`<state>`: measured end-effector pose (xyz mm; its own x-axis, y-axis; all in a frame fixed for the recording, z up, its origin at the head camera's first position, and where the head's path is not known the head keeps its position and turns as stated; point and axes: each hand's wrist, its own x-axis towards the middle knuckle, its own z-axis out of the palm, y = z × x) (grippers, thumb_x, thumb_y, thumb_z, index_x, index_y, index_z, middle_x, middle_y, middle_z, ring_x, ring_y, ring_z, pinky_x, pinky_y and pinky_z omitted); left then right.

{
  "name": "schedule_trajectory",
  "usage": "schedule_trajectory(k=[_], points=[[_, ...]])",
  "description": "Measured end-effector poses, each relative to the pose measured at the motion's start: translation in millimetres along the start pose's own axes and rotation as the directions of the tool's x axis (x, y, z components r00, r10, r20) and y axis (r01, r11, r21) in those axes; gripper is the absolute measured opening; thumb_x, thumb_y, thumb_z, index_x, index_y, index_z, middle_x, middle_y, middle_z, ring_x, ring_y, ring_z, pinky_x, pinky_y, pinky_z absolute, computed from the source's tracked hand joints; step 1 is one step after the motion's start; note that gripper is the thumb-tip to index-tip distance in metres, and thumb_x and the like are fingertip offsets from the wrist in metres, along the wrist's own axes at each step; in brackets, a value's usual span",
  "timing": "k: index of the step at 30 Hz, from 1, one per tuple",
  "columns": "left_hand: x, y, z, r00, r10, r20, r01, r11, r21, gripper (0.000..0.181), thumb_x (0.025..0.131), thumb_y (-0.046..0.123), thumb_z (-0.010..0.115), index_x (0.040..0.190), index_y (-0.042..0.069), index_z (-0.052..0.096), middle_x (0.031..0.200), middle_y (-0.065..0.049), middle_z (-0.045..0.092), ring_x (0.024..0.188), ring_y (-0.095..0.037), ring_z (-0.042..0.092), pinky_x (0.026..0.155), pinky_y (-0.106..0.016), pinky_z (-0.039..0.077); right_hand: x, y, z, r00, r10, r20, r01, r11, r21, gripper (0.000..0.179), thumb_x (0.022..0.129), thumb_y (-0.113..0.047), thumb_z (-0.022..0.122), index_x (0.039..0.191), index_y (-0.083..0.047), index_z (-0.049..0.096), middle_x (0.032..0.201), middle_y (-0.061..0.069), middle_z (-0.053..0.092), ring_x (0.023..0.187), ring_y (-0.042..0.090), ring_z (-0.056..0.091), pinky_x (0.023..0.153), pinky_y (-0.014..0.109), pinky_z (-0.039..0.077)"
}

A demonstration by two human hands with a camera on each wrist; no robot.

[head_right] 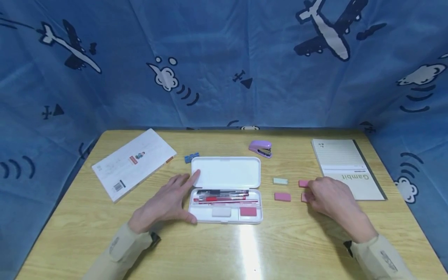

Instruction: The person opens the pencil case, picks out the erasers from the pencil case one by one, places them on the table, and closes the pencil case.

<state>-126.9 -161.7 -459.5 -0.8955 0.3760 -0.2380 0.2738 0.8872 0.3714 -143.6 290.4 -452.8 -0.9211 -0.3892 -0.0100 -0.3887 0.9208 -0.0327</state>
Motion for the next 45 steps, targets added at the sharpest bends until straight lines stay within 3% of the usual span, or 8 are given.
schedule_trajectory(k=[4, 8, 15, 21, 24, 28, 32, 45], points=[[-1.2, -0.8, -0.6, 1.0, -0.004, 0.002, 0.004, 1.0, -0.011, 0.141, 0.056, 0.066, 0.09, 0.164, 0.035, 0.004, 0.165, -0.019, 0.027, 0.153, -0.042, 0.024, 0.117, -0.065, 0.032, -0.7, -6, -7, 0.999, -0.005, -0.052, 0.005, 1.0, -0.005, 0.025, 0.083, -0.024, 0.081, 0.07, -0.015, 0.062, 0.063, -0.003, 0.055, 0.055, 0.013, 0.042, 0.046, 0.033, 0.037], [-1.8, -1.6, -1.3, 1.0, -0.013, 0.003, 0.013, 1.0, -0.021, 0.141, 0.057, 0.066, 0.09, 0.164, 0.036, 0.004, 0.166, -0.018, 0.027, 0.153, -0.041, 0.023, 0.118, -0.065, 0.031, 4.0, -20, -13, 0.985, -0.088, -0.151, 0.088, 0.996, -0.011, 0.021, 0.077, -0.012, 0.079, 0.069, -0.014, 0.06, 0.063, -0.005, 0.052, 0.055, 0.011, 0.04, 0.045, 0.031, 0.036], [-2.4, -2.3, -1.2, 1.0, -0.011, 0.001, 0.011, 1.0, -0.011, 0.141, 0.057, 0.066, 0.09, 0.164, 0.035, 0.004, 0.166, -0.019, 0.027, 0.153, -0.042, 0.023, 0.117, -0.065, 0.032, 16.3, -65, -16, 0.931, -0.246, -0.272, 0.235, 0.969, -0.071, 0.018, 0.075, -0.012, 0.087, 0.08, -0.012, 0.069, 0.073, -0.001, 0.066, 0.061, 0.015, 0.056, 0.052, 0.034, 0.048], [-4.5, -3.3, -1.7, 1.0, -0.012, -0.006, 0.012, 1.0, 0.006, 0.141, 0.057, 0.066, 0.09, 0.164, 0.034, 0.004, 0.165, -0.019, 0.028, 0.152, -0.042, 0.025, 0.117, -0.064, 0.034, 30.2, -115, -9, 0.873, -0.389, -0.294, 0.379, 0.921, -0.095, 0.022, 0.07, -0.01, 0.088, 0.083, -0.014, 0.071, 0.078, -0.001, 0.068, 0.069, 0.016, 0.06, 0.059, 0.03, 0.051], [-4.7, -2.8, -2.1, 1.0, -0.007, -0.006, 0.007, 1.0, 0.003, 0.141, 0.057, 0.066, 0.09, 0.164, 0.034, 0.005, 0.165, -0.02, 0.028, 0.152, -0.043, 0.025, 0.117, -0.064, 0.034, 36.8, -140, -7, 0.847, -0.459, -0.268, 0.449, 0.888, -0.101, 0.025, 0.069, -0.02, 0.091, 0.084, -0.015, 0.071, 0.077, -0.004, 0.068, 0.069, 0.014, 0.058, 0.058, 0.027, 0.049], [-3.9, -0.7, -1.9, 1.0, -0.007, -0.001, 0.007, 1.0, 0.002, 0.14, 0.058, 0.066, 0.09, 0.164, 0.035, 0.004, 0.166, -0.019, 0.027, 0.152, -0.043, 0.024, 0.118, -0.064, 0.032, 42.8, -163, -5, 0.847, -0.495, -0.191, 0.485, 0.869, -0.102, 0.03, 0.072, -0.031, 0.091, 0.091, -0.016, 0.073, 0.085, -0.004, 0.072, 0.075, 0.014, 0.062, 0.061, 0.026, 0.049], [-2.7, 0.6, -1.3, 1.0, -0.009, 0.002, 0.009, 1.0, 0.01, 0.14, 0.058, 0.066, 0.09, 0.164, 0.036, 0.003, 0.166, -0.018, 0.027, 0.153, -0.042, 0.024, 0.119, -0.063, 0.032, 47.0, -176, 0, 0.843, -0.509, -0.172, 0.495, 0.861, -0.119, 0.028, 0.072, -0.029, 0.09, 0.093, -0.019, 0.074, 0.089, -0.004, 0.074, 0.078, 0.014, 0.064, 0.062, 0.026, 0.051], [-1.0, 1.6, -2.0, 1.0, -0.018, 0.019, 0.018, 0.999, 0.027, 0.14, 0.059, 0.068, 0.089, 0.164, 0.036, 0.003, 0.166, -0.017, 0.026, 0.153, -0.042, 0.024, 0.12, -0.061, 0.031, 52.6, -183, 9, 0.833, -0.535, -0.139, 0.518, 0.843, -0.143, 0.025, 0.075, -0.029, 0.087, 0.093, -0.02, 0.073, 0.086, -0.006, 0.071, 0.078, 0.013, 0.063, 0.062, 0.026, 0.049]])
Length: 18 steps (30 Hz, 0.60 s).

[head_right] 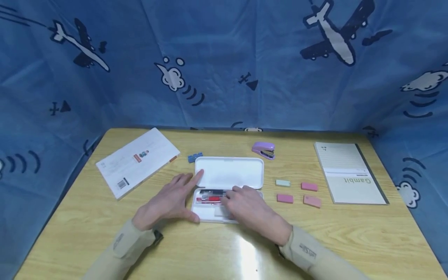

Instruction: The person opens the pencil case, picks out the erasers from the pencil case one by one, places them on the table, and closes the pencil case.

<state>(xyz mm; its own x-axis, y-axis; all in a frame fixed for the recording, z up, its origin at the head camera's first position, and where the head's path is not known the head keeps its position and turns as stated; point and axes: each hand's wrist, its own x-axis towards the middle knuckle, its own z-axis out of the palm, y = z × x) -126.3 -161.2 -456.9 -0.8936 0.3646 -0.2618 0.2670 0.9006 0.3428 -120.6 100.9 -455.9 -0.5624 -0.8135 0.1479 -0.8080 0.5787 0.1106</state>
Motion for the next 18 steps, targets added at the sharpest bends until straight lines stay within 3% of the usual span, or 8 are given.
schedule_trajectory(k=[18], points=[[0.3, -0.5, -0.2, 1.0, 0.004, -0.003, -0.004, 1.0, -0.001, 0.14, 0.058, 0.068, 0.088, 0.164, 0.035, 0.003, 0.166, -0.018, 0.026, 0.153, -0.042, 0.024, 0.119, -0.063, 0.031, -8.6, 6.5, 1.2, 0.99, -0.098, -0.102, 0.103, 0.994, 0.041, 0.014, 0.081, -0.026, 0.08, 0.081, -0.02, 0.067, 0.081, -0.008, 0.07, 0.075, 0.011, 0.062, 0.063, 0.026, 0.046]])
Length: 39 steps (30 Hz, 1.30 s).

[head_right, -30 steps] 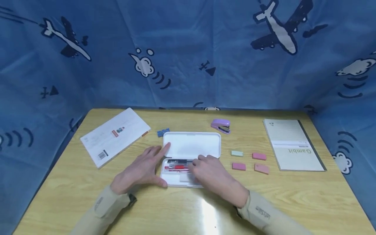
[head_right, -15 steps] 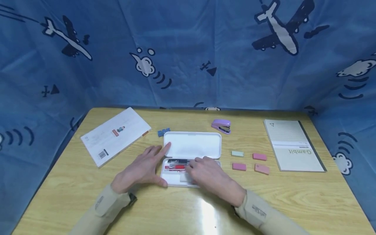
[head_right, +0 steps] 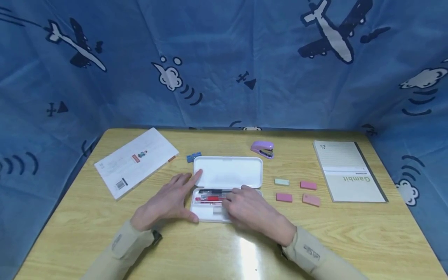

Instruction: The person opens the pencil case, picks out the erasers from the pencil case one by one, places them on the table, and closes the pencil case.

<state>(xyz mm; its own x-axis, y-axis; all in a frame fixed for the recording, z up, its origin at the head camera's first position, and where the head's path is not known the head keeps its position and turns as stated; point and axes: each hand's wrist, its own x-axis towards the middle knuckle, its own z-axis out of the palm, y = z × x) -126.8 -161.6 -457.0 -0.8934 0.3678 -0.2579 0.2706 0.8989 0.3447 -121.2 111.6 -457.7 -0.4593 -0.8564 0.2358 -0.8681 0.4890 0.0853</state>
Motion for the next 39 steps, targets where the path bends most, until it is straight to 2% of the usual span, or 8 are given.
schedule_trajectory(k=[7, 13, 19, 22, 27, 31, 36, 39], points=[[0.0, -0.3, 1.6, 1.0, 0.01, -0.004, -0.01, 1.0, -0.004, 0.14, 0.058, 0.069, 0.088, 0.164, 0.035, 0.003, 0.166, -0.019, 0.026, 0.152, -0.043, 0.025, 0.118, -0.063, 0.032, -0.4, 2, -2, 1.0, 0.03, 0.009, -0.03, 1.0, 0.007, 0.013, 0.08, -0.024, 0.079, 0.085, -0.02, 0.068, 0.085, -0.007, 0.072, 0.076, 0.011, 0.063, 0.064, 0.025, 0.046], [-0.5, -0.2, 2.4, 1.0, 0.024, -0.018, -0.024, 1.0, -0.012, 0.141, 0.057, 0.068, 0.089, 0.164, 0.034, 0.005, 0.165, -0.02, 0.028, 0.152, -0.043, 0.026, 0.118, -0.064, 0.033, -10.6, 11, -16, 0.991, 0.114, -0.063, -0.112, 0.993, 0.038, 0.012, 0.081, -0.014, 0.076, 0.091, -0.015, 0.07, 0.083, -0.005, 0.07, 0.073, 0.011, 0.06, 0.062, 0.026, 0.048], [-0.7, -0.5, 2.0, 0.999, 0.03, -0.023, -0.03, 1.0, -0.009, 0.141, 0.057, 0.067, 0.09, 0.164, 0.034, 0.004, 0.165, -0.02, 0.028, 0.151, -0.043, 0.026, 0.117, -0.063, 0.034, -38.0, 27, -29, 0.955, 0.275, -0.114, -0.271, 0.961, 0.051, 0.014, 0.08, 0.0, 0.071, 0.088, -0.011, 0.069, 0.078, -0.003, 0.066, 0.071, 0.013, 0.059, 0.063, 0.033, 0.052], [-0.7, -0.5, 1.4, 1.0, 0.026, -0.015, -0.026, 1.0, -0.006, 0.141, 0.057, 0.068, 0.089, 0.164, 0.034, 0.003, 0.165, -0.02, 0.027, 0.152, -0.043, 0.026, 0.118, -0.063, 0.033, -54.9, 35, -32, 0.939, 0.311, -0.146, -0.305, 0.95, 0.064, 0.015, 0.078, 0.002, 0.073, 0.087, -0.01, 0.07, 0.08, 0.0, 0.068, 0.074, 0.017, 0.065, 0.066, 0.036, 0.055], [-0.6, -0.3, 0.5, 1.0, 0.022, -0.009, -0.022, 1.0, -0.012, 0.141, 0.057, 0.068, 0.089, 0.164, 0.034, 0.004, 0.166, -0.019, 0.027, 0.152, -0.043, 0.025, 0.118, -0.063, 0.032, -81.9, 45, -36, 0.926, 0.335, -0.175, -0.33, 0.942, 0.06, 0.02, 0.072, 0.001, 0.079, 0.085, -0.011, 0.073, 0.077, -0.002, 0.07, 0.069, 0.015, 0.064, 0.063, 0.037, 0.054], [-0.4, -0.1, 0.4, 1.0, 0.023, -0.01, -0.023, 1.0, -0.018, 0.141, 0.058, 0.067, 0.089, 0.164, 0.034, 0.004, 0.165, -0.019, 0.027, 0.152, -0.043, 0.024, 0.118, -0.063, 0.032, -101.7, 47, -40, 0.911, 0.397, -0.108, -0.393, 0.918, 0.061, 0.021, 0.07, 0.001, 0.082, 0.084, -0.012, 0.073, 0.076, -0.003, 0.07, 0.068, 0.014, 0.062, 0.064, 0.039, 0.054], [-0.5, -0.2, -0.2, 1.0, 0.021, -0.008, -0.022, 1.0, -0.021, 0.14, 0.058, 0.067, 0.089, 0.164, 0.034, 0.003, 0.166, -0.02, 0.026, 0.153, -0.043, 0.023, 0.119, -0.064, 0.031, -120.4, 44, -44, 0.85, 0.523, 0.059, -0.526, 0.847, 0.081, 0.02, 0.074, 0.0, 0.08, 0.084, -0.016, 0.073, 0.075, -0.007, 0.068, 0.064, 0.009, 0.058, 0.057, 0.034, 0.052], [-0.8, 0.1, -0.4, 1.0, 0.02, -0.009, -0.02, 1.0, -0.019, 0.14, 0.058, 0.067, 0.089, 0.164, 0.033, 0.004, 0.166, -0.02, 0.026, 0.153, -0.044, 0.024, 0.118, -0.064, 0.032, -126.9, 42, -43, 0.825, 0.555, 0.109, -0.564, 0.821, 0.087, 0.02, 0.075, -0.001, 0.078, 0.083, -0.019, 0.072, 0.074, -0.009, 0.067, 0.063, 0.006, 0.055, 0.055, 0.031, 0.05]])
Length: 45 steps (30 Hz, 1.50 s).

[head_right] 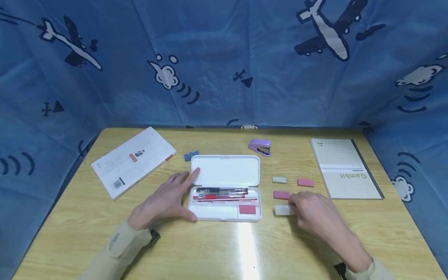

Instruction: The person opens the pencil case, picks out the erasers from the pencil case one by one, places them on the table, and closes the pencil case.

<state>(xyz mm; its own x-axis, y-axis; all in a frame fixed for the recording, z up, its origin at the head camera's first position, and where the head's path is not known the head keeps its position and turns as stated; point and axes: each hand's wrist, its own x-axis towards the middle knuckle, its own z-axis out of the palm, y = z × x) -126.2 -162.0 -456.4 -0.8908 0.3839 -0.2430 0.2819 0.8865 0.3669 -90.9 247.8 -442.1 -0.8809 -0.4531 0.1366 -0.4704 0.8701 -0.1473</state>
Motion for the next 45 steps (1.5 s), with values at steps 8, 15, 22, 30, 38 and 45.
schedule_trajectory(k=[8, 15, 22, 30, 38, 45], points=[[1.9, -1.2, 1.6, 1.0, -0.015, 0.012, 0.014, 1.0, 0.02, 0.141, 0.059, 0.068, 0.089, 0.164, 0.036, 0.001, 0.166, -0.017, 0.027, 0.153, -0.041, 0.024, 0.118, -0.062, 0.033, -5.5, 1, 8, 0.997, 0.02, 0.07, -0.019, 1.0, -0.006, 0.024, 0.072, 0.001, 0.079, 0.084, -0.019, 0.073, 0.076, -0.009, 0.065, 0.068, 0.005, 0.054, 0.06, 0.03, 0.051], [1.3, -0.8, 0.7, 1.0, -0.014, 0.012, 0.014, 1.0, 0.012, 0.141, 0.059, 0.068, 0.089, 0.164, 0.036, 0.002, 0.166, -0.018, 0.026, 0.153, -0.042, 0.023, 0.119, -0.063, 0.031, -2.6, 4, 10, 0.993, 0.007, 0.114, -0.008, 1.0, 0.008, 0.016, 0.078, -0.002, 0.079, 0.085, -0.016, 0.075, 0.077, -0.007, 0.066, 0.068, 0.003, 0.052, 0.061, 0.03, 0.052], [1.5, -0.3, 0.2, 1.0, -0.019, 0.016, 0.019, 1.0, 0.003, 0.14, 0.059, 0.067, 0.089, 0.164, 0.036, 0.002, 0.167, -0.018, 0.025, 0.153, -0.043, 0.022, 0.119, -0.063, 0.031, 1.7, 4, 12, 0.988, 0.03, 0.153, -0.036, 0.999, 0.039, 0.007, 0.083, -0.007, 0.079, 0.085, -0.014, 0.076, 0.076, -0.006, 0.066, 0.067, 0.002, 0.048, 0.059, 0.026, 0.048], [1.7, -0.8, 0.4, 1.0, -0.023, 0.017, 0.023, 1.0, 0.005, 0.14, 0.058, 0.068, 0.089, 0.164, 0.036, 0.003, 0.166, -0.018, 0.026, 0.153, -0.042, 0.023, 0.119, -0.063, 0.031, 4.0, 4, 12, 0.981, 0.041, 0.188, -0.05, 0.998, 0.043, 0.008, 0.083, -0.005, 0.078, 0.087, -0.012, 0.077, 0.077, -0.005, 0.066, 0.066, 0.003, 0.047, 0.059, 0.025, 0.048], [1.2, 0.1, -0.8, 0.999, -0.03, 0.022, 0.03, 1.0, -0.002, 0.14, 0.058, 0.068, 0.089, 0.164, 0.036, 0.002, 0.167, -0.018, 0.024, 0.154, -0.043, 0.022, 0.12, -0.064, 0.029, 8.0, 3, 7, 0.993, -0.006, 0.114, 0.008, 1.0, -0.015, 0.011, 0.081, -0.009, 0.08, 0.081, -0.018, 0.073, 0.071, -0.009, 0.063, 0.061, 0.003, 0.047, 0.054, 0.026, 0.045], [0.7, 0.5, -0.3, 0.999, -0.032, 0.026, 0.033, 0.999, -0.004, 0.14, 0.058, 0.067, 0.089, 0.164, 0.037, 0.001, 0.167, -0.018, 0.024, 0.154, -0.043, 0.021, 0.12, -0.064, 0.028, 25.4, -16, -3, 0.994, -0.106, 0.012, 0.106, 0.994, -0.017, 0.015, 0.079, -0.019, 0.086, 0.081, -0.02, 0.071, 0.072, -0.011, 0.063, 0.062, 0.003, 0.052, 0.054, 0.027, 0.047]])
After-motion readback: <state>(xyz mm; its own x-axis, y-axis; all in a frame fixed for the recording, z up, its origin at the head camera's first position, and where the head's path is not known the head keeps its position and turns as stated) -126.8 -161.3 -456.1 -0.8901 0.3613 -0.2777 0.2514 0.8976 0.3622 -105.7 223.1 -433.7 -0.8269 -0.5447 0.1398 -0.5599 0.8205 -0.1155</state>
